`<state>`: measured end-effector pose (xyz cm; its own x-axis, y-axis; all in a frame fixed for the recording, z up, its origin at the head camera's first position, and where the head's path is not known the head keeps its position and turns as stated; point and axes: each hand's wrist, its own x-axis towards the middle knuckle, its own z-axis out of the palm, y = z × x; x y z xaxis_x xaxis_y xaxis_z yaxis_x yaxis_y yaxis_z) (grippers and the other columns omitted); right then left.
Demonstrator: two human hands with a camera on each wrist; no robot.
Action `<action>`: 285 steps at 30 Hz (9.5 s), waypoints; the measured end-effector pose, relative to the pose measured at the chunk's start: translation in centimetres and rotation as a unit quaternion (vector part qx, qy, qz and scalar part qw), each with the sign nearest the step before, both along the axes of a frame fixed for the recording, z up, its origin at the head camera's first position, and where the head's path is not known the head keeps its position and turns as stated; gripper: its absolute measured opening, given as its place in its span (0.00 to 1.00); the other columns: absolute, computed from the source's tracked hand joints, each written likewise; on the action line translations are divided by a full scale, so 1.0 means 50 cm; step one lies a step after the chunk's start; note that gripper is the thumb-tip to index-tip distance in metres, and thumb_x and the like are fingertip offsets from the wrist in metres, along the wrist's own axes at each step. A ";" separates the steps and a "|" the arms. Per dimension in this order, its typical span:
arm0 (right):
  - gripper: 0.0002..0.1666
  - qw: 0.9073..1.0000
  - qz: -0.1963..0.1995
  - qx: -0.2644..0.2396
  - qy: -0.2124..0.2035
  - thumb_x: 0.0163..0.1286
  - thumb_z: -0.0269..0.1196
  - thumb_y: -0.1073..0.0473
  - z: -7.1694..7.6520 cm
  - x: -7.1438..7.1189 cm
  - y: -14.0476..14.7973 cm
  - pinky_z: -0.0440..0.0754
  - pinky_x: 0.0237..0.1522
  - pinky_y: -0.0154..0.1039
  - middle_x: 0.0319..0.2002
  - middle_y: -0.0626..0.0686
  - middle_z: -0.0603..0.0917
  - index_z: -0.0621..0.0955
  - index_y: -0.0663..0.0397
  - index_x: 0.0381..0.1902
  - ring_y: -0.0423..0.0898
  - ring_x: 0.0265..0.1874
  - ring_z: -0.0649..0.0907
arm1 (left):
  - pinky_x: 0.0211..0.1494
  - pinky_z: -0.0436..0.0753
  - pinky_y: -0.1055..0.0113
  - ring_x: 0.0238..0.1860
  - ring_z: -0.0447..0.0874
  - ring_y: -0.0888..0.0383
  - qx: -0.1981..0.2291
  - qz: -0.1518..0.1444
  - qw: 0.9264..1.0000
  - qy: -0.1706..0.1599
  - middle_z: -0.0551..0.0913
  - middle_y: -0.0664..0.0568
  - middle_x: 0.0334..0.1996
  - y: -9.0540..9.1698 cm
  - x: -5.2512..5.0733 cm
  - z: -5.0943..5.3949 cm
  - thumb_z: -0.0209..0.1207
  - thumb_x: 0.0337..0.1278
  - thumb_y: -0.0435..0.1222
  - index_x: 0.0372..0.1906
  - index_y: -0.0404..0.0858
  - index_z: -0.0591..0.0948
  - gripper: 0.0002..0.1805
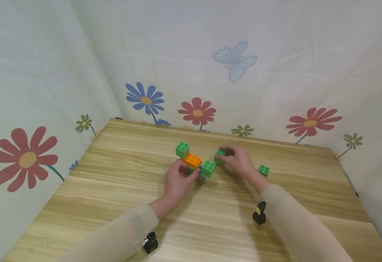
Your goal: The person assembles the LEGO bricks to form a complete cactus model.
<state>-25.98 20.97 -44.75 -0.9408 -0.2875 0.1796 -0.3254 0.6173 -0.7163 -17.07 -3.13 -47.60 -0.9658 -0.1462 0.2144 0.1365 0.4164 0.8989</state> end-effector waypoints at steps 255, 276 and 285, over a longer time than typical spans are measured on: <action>0.21 0.997 0.056 -0.033 0.044 0.70 0.76 0.54 0.193 0.072 -0.096 0.85 0.50 0.43 0.41 0.52 0.89 0.83 0.54 0.56 0.47 0.43 0.88 | 0.47 0.86 0.66 0.45 0.85 0.56 -0.002 -0.001 1.000 0.012 0.85 0.53 0.42 -0.002 0.001 0.004 0.77 0.60 0.40 0.39 0.41 0.78 0.17; 0.20 0.994 0.084 -0.021 0.068 0.67 0.79 0.56 0.186 0.067 -0.136 0.86 0.44 0.43 0.40 0.50 0.88 0.84 0.54 0.51 0.45 0.39 0.87 | 0.48 0.87 0.63 0.46 0.86 0.53 0.002 -0.008 1.000 0.012 0.85 0.53 0.43 -0.005 -0.002 -0.007 0.77 0.61 0.40 0.40 0.42 0.79 0.16; 0.19 0.992 0.095 -0.018 0.083 0.66 0.79 0.57 0.177 0.071 -0.135 0.86 0.40 0.35 0.39 0.48 0.88 0.85 0.55 0.49 0.44 0.36 0.87 | 0.48 0.87 0.63 0.46 0.86 0.53 -0.001 -0.006 1.000 0.016 0.84 0.53 0.42 -0.006 -0.005 -0.010 0.77 0.61 0.40 0.40 0.41 0.78 0.16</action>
